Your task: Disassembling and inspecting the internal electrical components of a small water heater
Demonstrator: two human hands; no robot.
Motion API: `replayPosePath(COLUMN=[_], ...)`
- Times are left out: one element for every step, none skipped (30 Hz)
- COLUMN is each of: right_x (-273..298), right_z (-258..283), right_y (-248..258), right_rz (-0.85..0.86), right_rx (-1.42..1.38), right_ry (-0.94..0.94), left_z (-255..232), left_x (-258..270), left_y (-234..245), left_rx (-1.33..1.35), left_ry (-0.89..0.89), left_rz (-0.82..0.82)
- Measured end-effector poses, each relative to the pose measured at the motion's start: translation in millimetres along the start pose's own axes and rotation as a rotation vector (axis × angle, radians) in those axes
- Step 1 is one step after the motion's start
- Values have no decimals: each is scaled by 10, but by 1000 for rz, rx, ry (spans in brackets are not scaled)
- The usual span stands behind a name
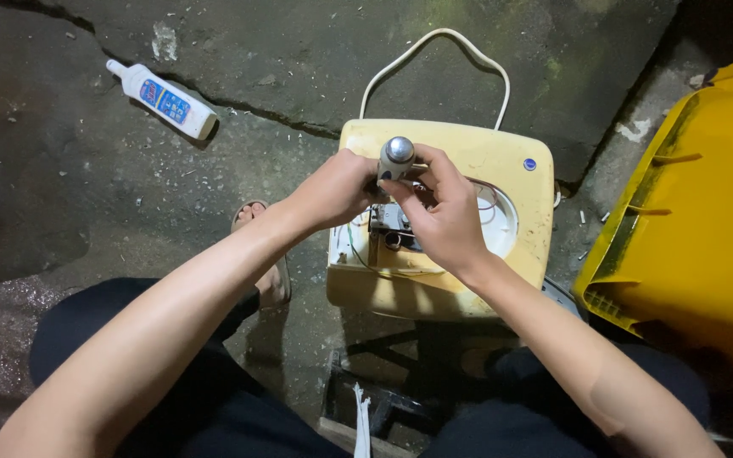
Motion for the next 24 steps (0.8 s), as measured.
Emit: replayPosePath(right_x=[6,2,-12,-15,-17,-17,-13,0,-7,-11,-14,-19,-27,-20,-26,-27,-30,-36,-37,-31,-36,-40,-43,-53], right_z=[17,39,43,52,62,68,89,105,109,102,96,125,144,159,159,140,124,104,83,61,97,118,142,152], right_y=[-2,-5,3,5,7,-7,-6,1,2,5,6,24,4,-15,-14,-33,-52,-31,-41,-56,-27,-35,-43,-29], right_rz=[5,9,9,12,15,16,-22,-62,-62,-53,-45,-44,37,119,122,188,254,251,327,405,403,461,518,518], right_rx=[9,18,19,42,64,64,89,114,115,99,82,83,67,53,54,4,-47,-45,-99,-154,-154,-199,-244,-244], right_ry=[8,19,21,31,42,45,77,107,108,92,77,80,68,52,52,27,1,-1,-17,-31,-32,-75,-119,-116], left_z=[-48,-93,-138,-187,-238,-179,-121,-67,-74,-94,-112,19,148,273,12,-253,-517,-589,-708,-828,-830,-857,-883,-847], left_x=[13,22,26,38,51,81,110,138,126,114,102,98,96,106,162,215,266,289,308,341,356,382,410,390], left_y=[25,62,91,119,148,104,47,-21,-8,-1,6,40,39,25,280,519,760,797,840,882,877,889,902,829], left_rx=[-2,-5,-6,8,22,19,25,33,33,28,23,21,12,5,6,88,170,172,199,224,225,198,171,168], left_ry=[-21,-43,-45,-48,-51,-51,-51,-53,-54,-73,-92,-93,-104,-113,-113,-115,-119,-121,-221,-318,-319,-379,-439,-441], left_rz=[-18,-38,-39,-52,-65,-68,-45,-20,-21,-19,-16,-19,52,123,121,125,128,130,129,127,128,113,98,98])
Point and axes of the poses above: each hand's wrist, its own x-axis away from the middle knuckle, its own y-axis out of the back of the hand, z = x × y, the point moved 5 cm from there along -x, towards the middle knuckle, and after that the axes turned 15 degrees about -y, right-handed, at the moved point
